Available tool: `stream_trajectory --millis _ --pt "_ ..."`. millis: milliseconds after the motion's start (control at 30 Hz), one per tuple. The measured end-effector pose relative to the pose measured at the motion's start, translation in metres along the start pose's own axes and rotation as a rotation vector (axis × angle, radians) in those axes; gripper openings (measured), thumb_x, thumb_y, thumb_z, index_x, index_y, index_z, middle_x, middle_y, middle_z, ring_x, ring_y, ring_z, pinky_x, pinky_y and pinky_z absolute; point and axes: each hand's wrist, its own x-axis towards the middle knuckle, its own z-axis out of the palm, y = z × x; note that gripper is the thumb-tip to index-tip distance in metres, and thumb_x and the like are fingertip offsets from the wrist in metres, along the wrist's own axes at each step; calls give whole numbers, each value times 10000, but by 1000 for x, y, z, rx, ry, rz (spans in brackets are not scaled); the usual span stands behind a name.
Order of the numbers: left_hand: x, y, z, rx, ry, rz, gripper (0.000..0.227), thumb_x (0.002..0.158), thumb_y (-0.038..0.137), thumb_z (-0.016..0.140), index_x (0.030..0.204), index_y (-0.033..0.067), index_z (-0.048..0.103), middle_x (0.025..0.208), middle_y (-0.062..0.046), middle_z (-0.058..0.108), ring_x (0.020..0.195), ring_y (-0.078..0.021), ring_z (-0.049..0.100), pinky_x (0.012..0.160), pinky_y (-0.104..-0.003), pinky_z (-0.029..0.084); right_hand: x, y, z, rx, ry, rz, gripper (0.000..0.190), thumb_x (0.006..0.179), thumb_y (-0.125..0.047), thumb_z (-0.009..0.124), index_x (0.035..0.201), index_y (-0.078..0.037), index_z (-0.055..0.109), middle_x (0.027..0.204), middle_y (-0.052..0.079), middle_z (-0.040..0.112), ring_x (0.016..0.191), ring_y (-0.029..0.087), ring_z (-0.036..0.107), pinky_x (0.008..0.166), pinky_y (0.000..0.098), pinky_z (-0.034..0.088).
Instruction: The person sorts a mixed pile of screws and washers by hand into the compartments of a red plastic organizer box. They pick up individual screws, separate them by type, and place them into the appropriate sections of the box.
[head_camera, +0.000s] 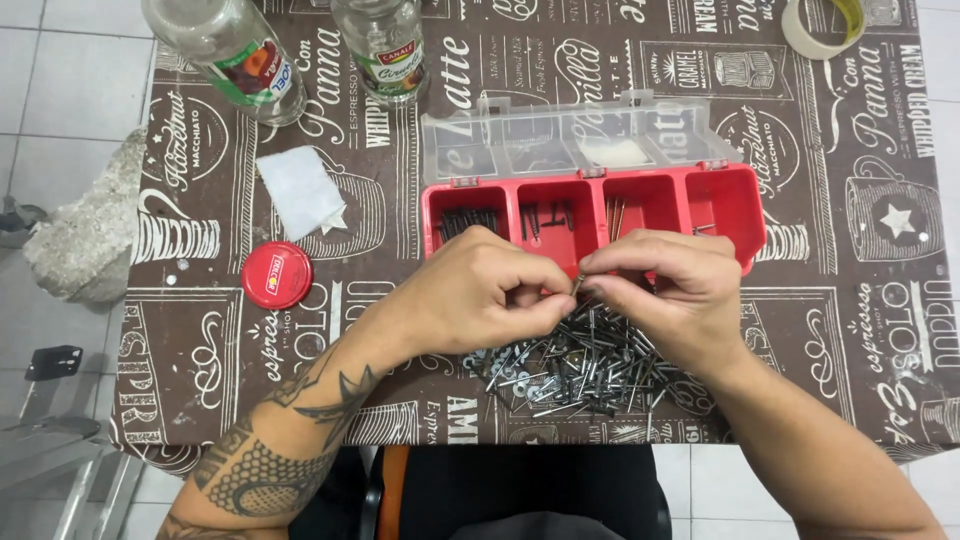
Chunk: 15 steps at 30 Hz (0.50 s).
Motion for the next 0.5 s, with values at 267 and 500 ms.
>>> stream_trajectory --millis 267,500 --pt "-1 -2 1 0 -84 -38 91 866 148 652 812 142 726 497 5 564 438 -201 553 482 -330 470 1 -2 2 -22 -62 -16 45 827 -5 786 838 -48 780 651 67 690 482 133 537 452 259 451" --pt "1 0 0 23 -146 -92 108 853 172 649 805 167 746 479 20 558 433 -203 565 485 -309 465 3 1 3 -15 -96 -58 43 826 -58 785 786 -68 769 593 47 644 435 126 471 402 253 408"
